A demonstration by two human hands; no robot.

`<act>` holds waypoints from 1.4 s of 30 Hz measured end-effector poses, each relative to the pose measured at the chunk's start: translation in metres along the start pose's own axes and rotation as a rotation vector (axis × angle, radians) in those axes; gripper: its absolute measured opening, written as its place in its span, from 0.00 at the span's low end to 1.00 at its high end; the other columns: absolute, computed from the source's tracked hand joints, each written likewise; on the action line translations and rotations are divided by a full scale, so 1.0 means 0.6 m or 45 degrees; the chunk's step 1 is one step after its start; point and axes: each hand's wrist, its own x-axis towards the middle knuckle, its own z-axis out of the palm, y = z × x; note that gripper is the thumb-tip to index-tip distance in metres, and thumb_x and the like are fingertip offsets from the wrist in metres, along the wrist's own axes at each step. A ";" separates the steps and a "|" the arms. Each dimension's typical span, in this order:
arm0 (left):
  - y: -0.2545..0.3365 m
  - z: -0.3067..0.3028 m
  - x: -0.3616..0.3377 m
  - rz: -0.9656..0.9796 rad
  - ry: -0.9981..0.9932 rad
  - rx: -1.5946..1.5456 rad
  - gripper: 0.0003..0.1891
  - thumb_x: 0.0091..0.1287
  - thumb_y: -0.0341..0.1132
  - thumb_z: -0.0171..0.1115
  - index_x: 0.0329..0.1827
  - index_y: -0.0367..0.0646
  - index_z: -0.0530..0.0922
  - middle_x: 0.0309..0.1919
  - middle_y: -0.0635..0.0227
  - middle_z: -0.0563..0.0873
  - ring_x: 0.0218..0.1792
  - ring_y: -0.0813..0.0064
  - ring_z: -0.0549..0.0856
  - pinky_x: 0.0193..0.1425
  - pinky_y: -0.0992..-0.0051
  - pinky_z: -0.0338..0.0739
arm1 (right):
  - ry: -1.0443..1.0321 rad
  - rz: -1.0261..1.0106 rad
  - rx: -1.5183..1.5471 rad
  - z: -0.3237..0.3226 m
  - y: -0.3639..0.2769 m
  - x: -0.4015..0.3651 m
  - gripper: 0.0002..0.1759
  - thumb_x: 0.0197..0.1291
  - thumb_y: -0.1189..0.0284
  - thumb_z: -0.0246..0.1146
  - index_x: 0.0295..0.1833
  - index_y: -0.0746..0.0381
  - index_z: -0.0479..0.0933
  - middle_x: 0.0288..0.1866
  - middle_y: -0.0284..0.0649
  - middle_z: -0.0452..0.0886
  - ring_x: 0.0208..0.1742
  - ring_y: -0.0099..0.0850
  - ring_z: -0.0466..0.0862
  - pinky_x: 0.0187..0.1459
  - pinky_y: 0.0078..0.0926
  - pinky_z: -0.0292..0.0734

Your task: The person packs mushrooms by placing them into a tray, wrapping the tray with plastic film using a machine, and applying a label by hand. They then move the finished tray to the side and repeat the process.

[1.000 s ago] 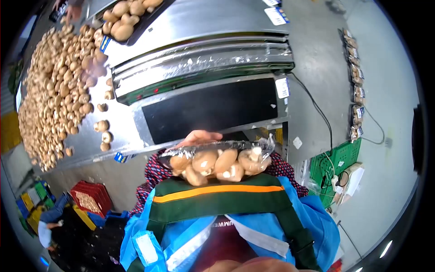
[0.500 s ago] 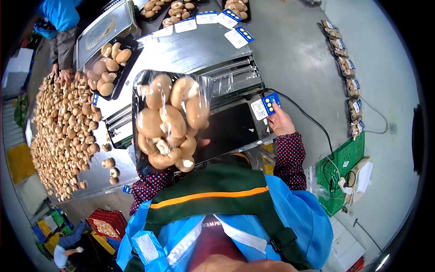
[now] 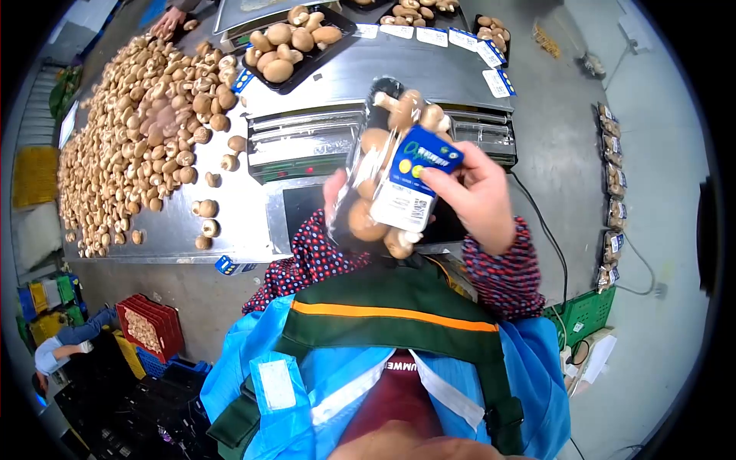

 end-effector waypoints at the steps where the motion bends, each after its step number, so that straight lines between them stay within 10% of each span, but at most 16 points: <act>1: -0.010 0.028 -0.012 0.138 0.298 0.005 0.34 0.63 0.55 0.47 0.67 0.41 0.61 0.58 0.51 0.73 0.58 0.52 0.74 0.63 0.55 0.67 | 0.149 -0.172 -0.235 0.007 0.025 0.003 0.15 0.50 0.77 0.69 0.44 0.68 0.75 0.29 0.29 0.72 0.27 0.11 0.67 0.30 0.11 0.68; 6: 0.003 0.009 -0.041 0.011 0.148 0.063 0.34 0.63 0.57 0.46 0.66 0.43 0.61 0.58 0.54 0.73 0.58 0.56 0.75 0.63 0.57 0.68 | 0.711 -0.735 -0.890 0.032 0.056 -0.010 0.37 0.56 0.74 0.62 0.69 0.67 0.52 0.66 0.50 0.58 0.58 0.38 0.68 0.61 0.37 0.59; 12: 0.016 0.011 -0.022 -0.099 0.220 -0.016 0.42 0.58 0.67 0.44 0.70 0.47 0.58 0.66 0.54 0.65 0.63 0.49 0.67 0.67 0.45 0.57 | -0.739 -1.129 -0.979 0.064 0.064 -0.080 0.25 0.50 0.60 0.65 0.54 0.59 0.75 0.56 0.38 0.76 0.62 0.44 0.71 0.65 0.60 0.41; 14: 0.012 0.028 -0.013 0.000 0.207 -0.120 0.42 0.59 0.65 0.43 0.71 0.46 0.56 0.66 0.53 0.64 0.64 0.48 0.67 0.67 0.45 0.57 | -0.440 -1.303 -0.951 -0.007 0.091 -0.087 0.19 0.62 0.63 0.54 0.54 0.61 0.74 0.59 0.40 0.74 0.65 0.44 0.69 0.65 0.55 0.51; 17: -0.011 0.029 0.000 -0.015 0.405 0.208 0.42 0.60 0.62 0.43 0.70 0.38 0.56 0.65 0.54 0.67 0.64 0.54 0.69 0.69 0.57 0.59 | 0.368 -0.389 0.607 0.004 0.079 -0.078 0.25 0.67 0.62 0.49 0.63 0.66 0.63 0.66 0.47 0.64 0.66 0.44 0.65 0.70 0.44 0.51; 18: -0.017 0.034 0.015 -0.241 0.292 0.261 0.37 0.64 0.57 0.41 0.69 0.38 0.57 0.65 0.54 0.67 0.63 0.55 0.70 0.69 0.58 0.60 | 0.040 -0.072 1.233 -0.018 0.051 -0.072 0.25 0.65 0.67 0.54 0.65 0.61 0.60 0.62 0.45 0.69 0.63 0.37 0.70 0.64 0.37 0.65; 20: -0.059 0.059 0.050 -0.441 0.386 0.719 0.32 0.68 0.50 0.38 0.69 0.36 0.57 0.67 0.52 0.63 0.67 0.55 0.65 0.71 0.59 0.54 | -0.018 0.151 1.381 -0.074 0.166 -0.101 0.27 0.65 0.59 0.56 0.65 0.60 0.61 0.58 0.41 0.73 0.59 0.34 0.74 0.60 0.35 0.70; 22: -0.061 0.050 0.101 -0.259 -0.247 2.140 0.25 0.71 0.40 0.40 0.67 0.36 0.59 0.65 0.52 0.65 0.68 0.55 0.60 0.71 0.62 0.51 | -0.001 0.088 1.532 -0.133 0.164 -0.115 0.25 0.65 0.56 0.54 0.61 0.60 0.65 0.51 0.37 0.77 0.50 0.31 0.79 0.52 0.33 0.76; 24: -0.037 0.089 0.150 -0.181 -0.434 2.642 0.30 0.62 0.38 0.57 0.66 0.35 0.62 0.66 0.51 0.64 0.68 0.52 0.61 0.71 0.61 0.48 | 0.345 0.209 1.658 -0.214 0.151 -0.118 0.21 0.68 0.56 0.48 0.58 0.60 0.68 0.47 0.38 0.79 0.46 0.32 0.81 0.49 0.34 0.78; 28: 0.122 0.075 0.284 0.611 -0.216 3.596 0.34 0.51 0.33 0.67 0.63 0.36 0.66 0.60 0.50 0.71 0.62 0.51 0.68 0.65 0.60 0.60 | 0.571 0.132 1.201 -0.463 0.140 -0.083 0.21 0.70 0.54 0.43 0.56 0.56 0.71 0.41 0.31 0.81 0.26 0.18 0.80 0.17 0.10 0.68; 29: 0.179 0.074 0.308 0.664 -0.162 3.851 0.31 0.56 0.31 0.64 0.64 0.38 0.65 0.62 0.52 0.69 0.65 0.54 0.66 0.67 0.62 0.58 | 0.705 0.148 0.909 -0.516 0.138 -0.057 0.22 0.70 0.55 0.45 0.57 0.58 0.70 0.43 0.32 0.81 0.33 0.20 0.82 0.23 0.12 0.75; 32: 0.325 0.020 0.336 0.478 0.882 4.388 0.34 0.63 0.51 0.56 0.69 0.46 0.60 0.63 0.53 0.69 0.63 0.54 0.67 0.67 0.63 0.58 | 0.990 0.037 0.765 -0.704 0.241 0.031 0.21 0.67 0.58 0.53 0.58 0.60 0.70 0.51 0.34 0.78 0.46 0.24 0.80 0.38 0.21 0.79; 35: 0.425 -0.014 0.330 -0.120 1.174 3.927 0.36 0.63 0.55 0.55 0.70 0.46 0.58 0.66 0.55 0.64 0.64 0.53 0.65 0.68 0.63 0.57 | 1.036 0.092 0.858 -0.871 0.263 0.147 0.23 0.62 0.53 0.58 0.53 0.60 0.73 0.36 0.31 0.80 0.29 0.23 0.78 0.26 0.19 0.74; 37: 0.490 -0.060 0.276 -0.466 0.395 4.410 0.33 0.63 0.55 0.54 0.70 0.53 0.59 0.66 0.60 0.66 0.65 0.56 0.64 0.68 0.60 0.57 | 1.201 -0.018 0.662 -1.023 0.351 0.230 0.26 0.62 0.51 0.57 0.52 0.63 0.72 0.40 0.37 0.79 0.36 0.30 0.80 0.28 0.26 0.76; 40: 0.359 -0.023 0.316 -0.539 1.271 4.058 0.32 0.63 0.55 0.53 0.70 0.60 0.60 0.65 0.65 0.68 0.66 0.58 0.64 0.69 0.59 0.54 | 1.684 0.279 -1.271 -1.033 0.346 0.301 0.29 0.58 0.53 0.59 0.61 0.57 0.67 0.59 0.49 0.69 0.55 0.45 0.75 0.48 0.44 0.74; 42: 0.398 -0.060 0.280 -0.250 0.768 4.328 0.34 0.62 0.53 0.55 0.71 0.53 0.59 0.65 0.66 0.68 0.65 0.61 0.65 0.71 0.62 0.49 | 1.503 0.235 -1.715 -1.028 0.358 0.357 0.31 0.56 0.50 0.58 0.65 0.42 0.63 0.67 0.48 0.62 0.65 0.44 0.65 0.62 0.51 0.59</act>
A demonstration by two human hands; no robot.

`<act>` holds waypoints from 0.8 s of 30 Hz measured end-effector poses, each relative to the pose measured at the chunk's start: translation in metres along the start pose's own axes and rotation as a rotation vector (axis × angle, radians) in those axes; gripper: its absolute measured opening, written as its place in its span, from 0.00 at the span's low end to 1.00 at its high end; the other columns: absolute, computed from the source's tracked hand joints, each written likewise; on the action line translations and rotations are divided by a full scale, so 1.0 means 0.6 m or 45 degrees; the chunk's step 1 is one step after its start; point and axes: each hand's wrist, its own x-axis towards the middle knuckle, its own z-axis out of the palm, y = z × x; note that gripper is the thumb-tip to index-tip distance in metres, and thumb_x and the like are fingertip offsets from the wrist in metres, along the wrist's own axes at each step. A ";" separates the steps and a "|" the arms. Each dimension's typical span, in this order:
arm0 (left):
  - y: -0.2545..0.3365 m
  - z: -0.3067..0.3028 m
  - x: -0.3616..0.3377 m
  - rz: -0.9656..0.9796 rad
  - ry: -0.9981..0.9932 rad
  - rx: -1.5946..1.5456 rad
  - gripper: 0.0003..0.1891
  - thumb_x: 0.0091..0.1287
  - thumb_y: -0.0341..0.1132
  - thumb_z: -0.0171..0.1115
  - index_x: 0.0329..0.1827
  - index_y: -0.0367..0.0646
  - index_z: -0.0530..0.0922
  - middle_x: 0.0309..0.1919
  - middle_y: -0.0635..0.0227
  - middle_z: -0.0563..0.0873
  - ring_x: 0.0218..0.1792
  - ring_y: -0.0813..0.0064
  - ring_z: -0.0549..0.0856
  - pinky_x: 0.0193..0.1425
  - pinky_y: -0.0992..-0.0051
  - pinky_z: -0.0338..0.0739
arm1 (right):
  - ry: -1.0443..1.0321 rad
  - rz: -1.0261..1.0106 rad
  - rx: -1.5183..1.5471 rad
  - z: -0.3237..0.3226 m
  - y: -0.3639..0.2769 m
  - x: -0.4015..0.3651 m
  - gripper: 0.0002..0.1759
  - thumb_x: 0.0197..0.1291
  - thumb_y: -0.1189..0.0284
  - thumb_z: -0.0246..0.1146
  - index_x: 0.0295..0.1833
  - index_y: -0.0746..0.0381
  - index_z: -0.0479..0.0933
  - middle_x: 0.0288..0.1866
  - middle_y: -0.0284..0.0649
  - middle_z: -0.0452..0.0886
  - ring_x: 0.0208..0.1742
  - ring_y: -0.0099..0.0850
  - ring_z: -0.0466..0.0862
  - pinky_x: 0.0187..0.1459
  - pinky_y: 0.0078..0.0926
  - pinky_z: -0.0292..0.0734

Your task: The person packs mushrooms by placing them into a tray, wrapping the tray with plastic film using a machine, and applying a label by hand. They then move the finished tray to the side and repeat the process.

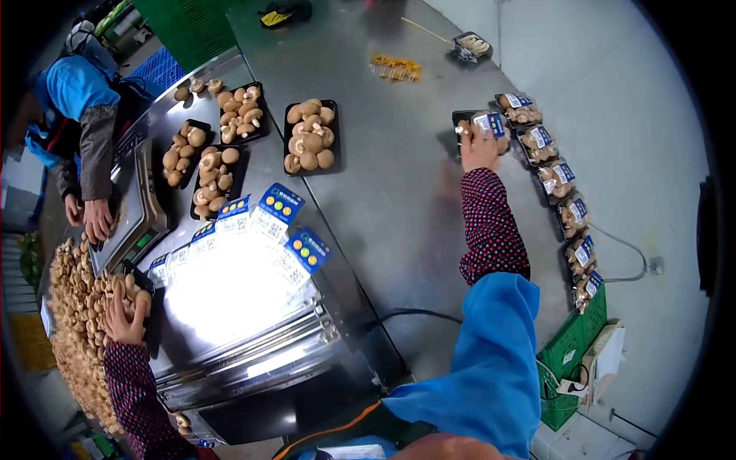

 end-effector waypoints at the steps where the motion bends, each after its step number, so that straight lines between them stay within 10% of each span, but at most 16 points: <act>1: 0.031 -0.028 0.002 -0.042 -0.010 -0.091 0.35 0.62 0.52 0.56 0.71 0.51 0.59 0.65 0.66 0.68 0.65 0.61 0.64 0.71 0.62 0.49 | -0.150 -0.113 -0.221 -0.036 -0.047 -0.016 0.28 0.59 0.50 0.54 0.65 0.43 0.65 0.71 0.38 0.59 0.70 0.39 0.58 0.67 0.51 0.51; 7: 0.128 -0.107 -0.041 0.236 -0.099 -0.232 0.38 0.56 0.44 0.59 0.70 0.40 0.58 0.66 0.57 0.65 0.66 0.57 0.61 0.70 0.58 0.47 | -0.364 -0.355 -0.403 0.051 0.009 0.067 0.28 0.57 0.63 0.60 0.65 0.43 0.65 0.73 0.30 0.54 0.73 0.39 0.53 0.69 0.49 0.47; 10: 0.155 -0.129 -0.062 0.269 -0.203 -0.175 0.42 0.55 0.56 0.58 0.68 0.39 0.60 0.64 0.52 0.65 0.68 0.49 0.57 0.71 0.50 0.41 | -0.485 -0.398 -0.403 0.047 0.008 0.101 0.27 0.58 0.66 0.60 0.65 0.45 0.65 0.73 0.28 0.55 0.73 0.38 0.53 0.69 0.44 0.50; 15: 0.174 -0.149 -0.068 0.342 -0.227 -0.215 0.40 0.53 0.55 0.59 0.66 0.42 0.63 0.63 0.52 0.66 0.69 0.49 0.56 0.71 0.49 0.40 | -0.046 -0.671 0.136 0.053 -0.018 0.052 0.22 0.50 0.77 0.60 0.54 0.57 0.72 0.62 0.43 0.69 0.63 0.52 0.64 0.65 0.44 0.59; 19: 0.169 -0.145 -0.068 0.359 -0.210 -0.211 0.40 0.52 0.56 0.59 0.66 0.42 0.64 0.63 0.53 0.66 0.68 0.50 0.57 0.71 0.50 0.40 | -0.116 -0.937 0.061 0.033 -0.067 0.013 0.31 0.52 0.76 0.60 0.64 0.56 0.64 0.64 0.39 0.67 0.66 0.48 0.61 0.66 0.39 0.59; 24: 0.173 -0.144 -0.062 0.346 -0.215 -0.222 0.40 0.51 0.55 0.60 0.65 0.43 0.64 0.62 0.53 0.67 0.67 0.49 0.58 0.71 0.50 0.41 | -0.241 -0.578 -0.341 0.113 -0.062 0.088 0.30 0.57 0.74 0.56 0.67 0.53 0.62 0.65 0.37 0.66 0.67 0.44 0.60 0.68 0.37 0.55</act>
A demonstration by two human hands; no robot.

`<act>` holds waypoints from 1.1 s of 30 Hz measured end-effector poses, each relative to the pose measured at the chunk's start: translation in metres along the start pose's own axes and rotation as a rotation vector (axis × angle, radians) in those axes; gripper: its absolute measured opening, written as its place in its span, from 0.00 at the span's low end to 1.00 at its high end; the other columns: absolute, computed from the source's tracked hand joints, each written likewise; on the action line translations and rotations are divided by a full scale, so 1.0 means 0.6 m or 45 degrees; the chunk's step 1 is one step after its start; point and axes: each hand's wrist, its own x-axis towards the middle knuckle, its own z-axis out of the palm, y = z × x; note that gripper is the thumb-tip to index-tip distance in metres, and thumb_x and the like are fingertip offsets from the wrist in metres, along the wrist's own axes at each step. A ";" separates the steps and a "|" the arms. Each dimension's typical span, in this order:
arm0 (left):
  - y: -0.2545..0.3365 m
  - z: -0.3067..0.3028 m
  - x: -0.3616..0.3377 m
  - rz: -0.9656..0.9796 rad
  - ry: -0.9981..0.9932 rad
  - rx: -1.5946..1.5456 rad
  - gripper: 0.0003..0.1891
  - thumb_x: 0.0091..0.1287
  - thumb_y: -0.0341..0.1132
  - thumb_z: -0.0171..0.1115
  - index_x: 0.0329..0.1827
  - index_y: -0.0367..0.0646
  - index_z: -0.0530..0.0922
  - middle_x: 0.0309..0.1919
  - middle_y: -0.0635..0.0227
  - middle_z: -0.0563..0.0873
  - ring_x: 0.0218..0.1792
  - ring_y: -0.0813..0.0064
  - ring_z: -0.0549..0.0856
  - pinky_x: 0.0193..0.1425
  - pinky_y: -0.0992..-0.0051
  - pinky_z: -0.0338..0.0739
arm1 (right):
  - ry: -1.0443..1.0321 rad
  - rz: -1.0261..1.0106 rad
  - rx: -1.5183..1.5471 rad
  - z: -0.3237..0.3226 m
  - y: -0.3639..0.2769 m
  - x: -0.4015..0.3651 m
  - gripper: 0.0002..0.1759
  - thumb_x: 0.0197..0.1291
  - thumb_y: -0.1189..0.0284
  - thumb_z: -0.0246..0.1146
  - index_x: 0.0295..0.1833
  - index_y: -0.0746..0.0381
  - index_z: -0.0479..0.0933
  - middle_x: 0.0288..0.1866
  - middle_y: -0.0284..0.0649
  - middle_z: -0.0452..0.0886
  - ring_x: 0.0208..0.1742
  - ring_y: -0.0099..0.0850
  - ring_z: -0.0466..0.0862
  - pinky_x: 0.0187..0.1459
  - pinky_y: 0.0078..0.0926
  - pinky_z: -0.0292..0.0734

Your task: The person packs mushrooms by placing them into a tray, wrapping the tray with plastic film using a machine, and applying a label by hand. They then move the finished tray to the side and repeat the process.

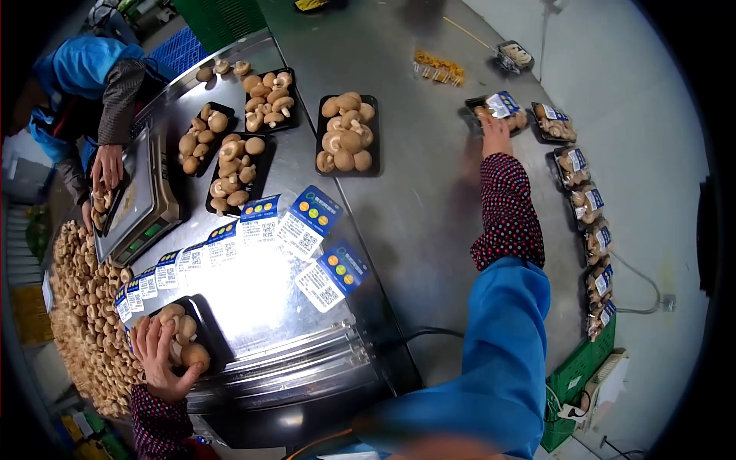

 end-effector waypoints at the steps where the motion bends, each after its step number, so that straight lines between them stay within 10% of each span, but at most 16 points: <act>1: 0.000 0.000 0.002 0.011 0.011 -0.001 0.40 0.50 0.55 0.60 0.65 0.43 0.65 0.62 0.53 0.67 0.67 0.49 0.58 0.70 0.50 0.42 | -0.086 0.120 -0.129 -0.004 0.004 0.013 0.29 0.59 0.74 0.54 0.67 0.50 0.61 0.64 0.39 0.67 0.67 0.45 0.62 0.68 0.37 0.56; 6: 0.019 -0.010 0.014 0.035 0.061 -0.019 0.38 0.47 0.54 0.63 0.61 0.43 0.69 0.62 0.51 0.67 0.65 0.47 0.62 0.69 0.47 0.46 | -0.084 0.440 0.013 -0.015 0.062 0.026 0.32 0.56 0.81 0.56 0.65 0.42 0.64 0.67 0.46 0.65 0.68 0.44 0.64 0.66 0.41 0.58; 9: 0.014 -0.007 0.022 0.123 0.195 -0.092 0.36 0.45 0.51 0.65 0.58 0.43 0.73 0.60 0.50 0.70 0.60 0.45 0.66 0.65 0.45 0.52 | 1.042 1.194 1.288 -0.085 -0.038 0.024 0.46 0.38 0.69 0.73 0.63 0.63 0.56 0.54 0.44 0.71 0.50 0.41 0.74 0.56 0.37 0.69; 12: 0.003 -0.017 0.003 0.052 0.163 -0.181 0.38 0.44 0.52 0.68 0.62 0.51 0.71 0.61 0.53 0.69 0.61 0.44 0.65 0.67 0.44 0.50 | 0.304 -0.330 0.407 0.062 0.072 0.026 0.26 0.51 0.73 0.64 0.59 0.64 0.70 0.57 0.47 0.73 0.56 0.41 0.74 0.59 0.34 0.67; 14: -0.018 -0.018 -0.021 0.048 0.215 -0.256 0.38 0.47 0.54 0.67 0.63 0.53 0.69 0.62 0.54 0.68 0.64 0.44 0.62 0.67 0.44 0.48 | -0.029 -0.057 1.519 -0.015 -0.002 -0.029 0.23 0.62 0.71 0.57 0.62 0.65 0.67 0.63 0.44 0.70 0.64 0.36 0.69 0.63 0.30 0.63; 16: -0.040 -0.045 -0.049 0.038 0.184 -0.209 0.41 0.50 0.57 0.66 0.66 0.51 0.64 0.66 0.55 0.63 0.68 0.47 0.57 0.69 0.47 0.48 | -0.227 -0.082 1.549 -0.336 -0.182 -0.147 0.20 0.65 0.74 0.54 0.62 0.65 0.67 0.62 0.43 0.70 0.63 0.33 0.70 0.63 0.28 0.63; 22: -0.168 0.109 -0.079 0.068 0.452 -0.867 0.57 0.41 0.59 0.72 0.69 0.37 0.55 0.65 0.40 0.59 0.67 0.45 0.58 0.71 0.51 0.48 | -0.550 -1.100 1.550 -0.707 -0.504 -0.377 0.29 0.55 0.71 0.62 0.64 0.61 0.65 0.65 0.50 0.64 0.65 0.39 0.67 0.62 0.34 0.63; 25: -0.114 0.131 -0.057 0.126 0.624 -0.854 0.61 0.41 0.60 0.72 0.69 0.31 0.48 0.65 0.41 0.59 0.67 0.44 0.57 0.71 0.49 0.44 | -0.065 -1.306 1.159 -0.654 -0.680 -0.431 0.34 0.54 0.64 0.64 0.66 0.60 0.62 0.68 0.55 0.57 0.67 0.51 0.60 0.66 0.41 0.57; 33: -0.010 0.092 -0.035 -0.347 0.494 -0.837 0.59 0.44 0.64 0.68 0.70 0.34 0.49 0.66 0.41 0.58 0.67 0.45 0.58 0.69 0.51 0.51 | -0.119 -0.941 1.206 -0.611 -0.664 -0.468 0.30 0.59 0.63 0.60 0.65 0.61 0.64 0.69 0.56 0.55 0.68 0.50 0.62 0.65 0.37 0.60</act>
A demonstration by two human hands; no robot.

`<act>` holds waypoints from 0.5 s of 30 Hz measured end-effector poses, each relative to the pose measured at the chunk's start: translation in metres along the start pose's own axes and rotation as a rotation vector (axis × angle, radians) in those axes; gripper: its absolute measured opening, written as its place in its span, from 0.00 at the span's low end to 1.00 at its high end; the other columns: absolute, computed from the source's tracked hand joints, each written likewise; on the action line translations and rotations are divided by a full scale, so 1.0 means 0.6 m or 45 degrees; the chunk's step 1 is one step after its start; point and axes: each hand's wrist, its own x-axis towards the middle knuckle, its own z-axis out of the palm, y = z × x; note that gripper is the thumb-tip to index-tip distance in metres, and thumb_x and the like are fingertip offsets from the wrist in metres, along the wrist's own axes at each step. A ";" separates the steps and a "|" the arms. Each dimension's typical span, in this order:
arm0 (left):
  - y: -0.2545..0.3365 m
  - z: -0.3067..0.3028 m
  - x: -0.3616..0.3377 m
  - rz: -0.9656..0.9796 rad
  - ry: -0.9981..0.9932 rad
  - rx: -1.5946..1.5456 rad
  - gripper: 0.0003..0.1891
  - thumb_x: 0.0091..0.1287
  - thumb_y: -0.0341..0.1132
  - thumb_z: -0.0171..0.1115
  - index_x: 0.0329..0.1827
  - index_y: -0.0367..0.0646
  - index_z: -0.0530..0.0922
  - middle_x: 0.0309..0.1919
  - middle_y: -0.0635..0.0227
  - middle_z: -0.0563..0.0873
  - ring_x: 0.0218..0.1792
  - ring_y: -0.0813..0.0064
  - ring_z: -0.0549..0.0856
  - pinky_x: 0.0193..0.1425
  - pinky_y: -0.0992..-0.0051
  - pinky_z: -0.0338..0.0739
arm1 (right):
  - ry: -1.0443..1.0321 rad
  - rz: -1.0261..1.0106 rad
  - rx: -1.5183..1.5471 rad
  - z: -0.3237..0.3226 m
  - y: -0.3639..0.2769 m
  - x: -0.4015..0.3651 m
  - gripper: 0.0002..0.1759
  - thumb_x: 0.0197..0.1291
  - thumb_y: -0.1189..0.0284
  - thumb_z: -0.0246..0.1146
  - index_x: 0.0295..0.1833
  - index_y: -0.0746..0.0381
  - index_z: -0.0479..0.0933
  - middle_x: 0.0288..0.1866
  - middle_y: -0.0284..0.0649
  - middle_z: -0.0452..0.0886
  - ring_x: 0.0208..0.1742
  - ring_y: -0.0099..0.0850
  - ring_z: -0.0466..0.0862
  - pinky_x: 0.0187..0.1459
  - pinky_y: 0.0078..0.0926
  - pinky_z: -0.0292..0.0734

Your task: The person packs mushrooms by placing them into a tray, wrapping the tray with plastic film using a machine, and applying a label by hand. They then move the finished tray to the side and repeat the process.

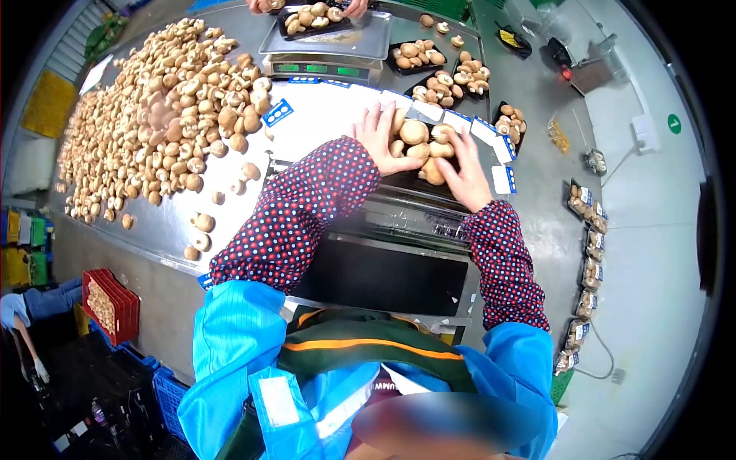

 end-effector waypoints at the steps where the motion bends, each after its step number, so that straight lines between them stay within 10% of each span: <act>1: -0.004 -0.001 -0.006 -0.035 0.053 -0.099 0.58 0.45 0.63 0.68 0.70 0.35 0.49 0.65 0.40 0.58 0.67 0.45 0.58 0.69 0.52 0.53 | 0.064 0.047 -0.016 -0.007 -0.004 -0.008 0.30 0.59 0.63 0.60 0.65 0.61 0.63 0.69 0.56 0.55 0.69 0.50 0.61 0.66 0.37 0.59; 3: -0.019 -0.062 -0.062 0.170 0.241 -0.492 0.45 0.55 0.51 0.67 0.68 0.36 0.55 0.61 0.40 0.65 0.64 0.45 0.63 0.69 0.58 0.56 | 0.196 0.115 0.052 -0.044 -0.010 -0.053 0.26 0.58 0.64 0.61 0.61 0.60 0.68 0.63 0.56 0.65 0.65 0.51 0.65 0.63 0.36 0.61; 7: -0.072 -0.151 -0.211 0.120 0.321 0.583 0.18 0.51 0.44 0.69 0.39 0.41 0.81 0.36 0.61 0.78 0.44 0.61 0.74 0.55 0.57 0.60 | -0.167 0.692 -0.908 -0.109 -0.005 -0.205 0.19 0.55 0.52 0.61 0.38 0.57 0.80 0.37 0.44 0.78 0.47 0.44 0.74 0.55 0.46 0.60; 10: -0.073 -0.113 -0.215 -0.047 0.251 0.582 0.18 0.53 0.49 0.65 0.27 0.40 0.82 0.29 0.62 0.78 0.44 0.60 0.74 0.56 0.59 0.61 | -0.134 0.680 -0.911 -0.066 -0.030 -0.207 0.25 0.52 0.44 0.58 0.31 0.56 0.81 0.38 0.43 0.77 0.45 0.43 0.73 0.55 0.48 0.56; 15: -0.053 -0.131 -0.176 -0.252 -0.305 0.757 0.29 0.59 0.61 0.55 0.34 0.38 0.84 0.36 0.58 0.84 0.47 0.62 0.77 0.58 0.63 0.60 | -0.273 0.563 -0.466 -0.038 -0.023 -0.159 0.20 0.56 0.53 0.59 0.28 0.61 0.80 0.30 0.45 0.79 0.36 0.43 0.79 0.41 0.38 0.72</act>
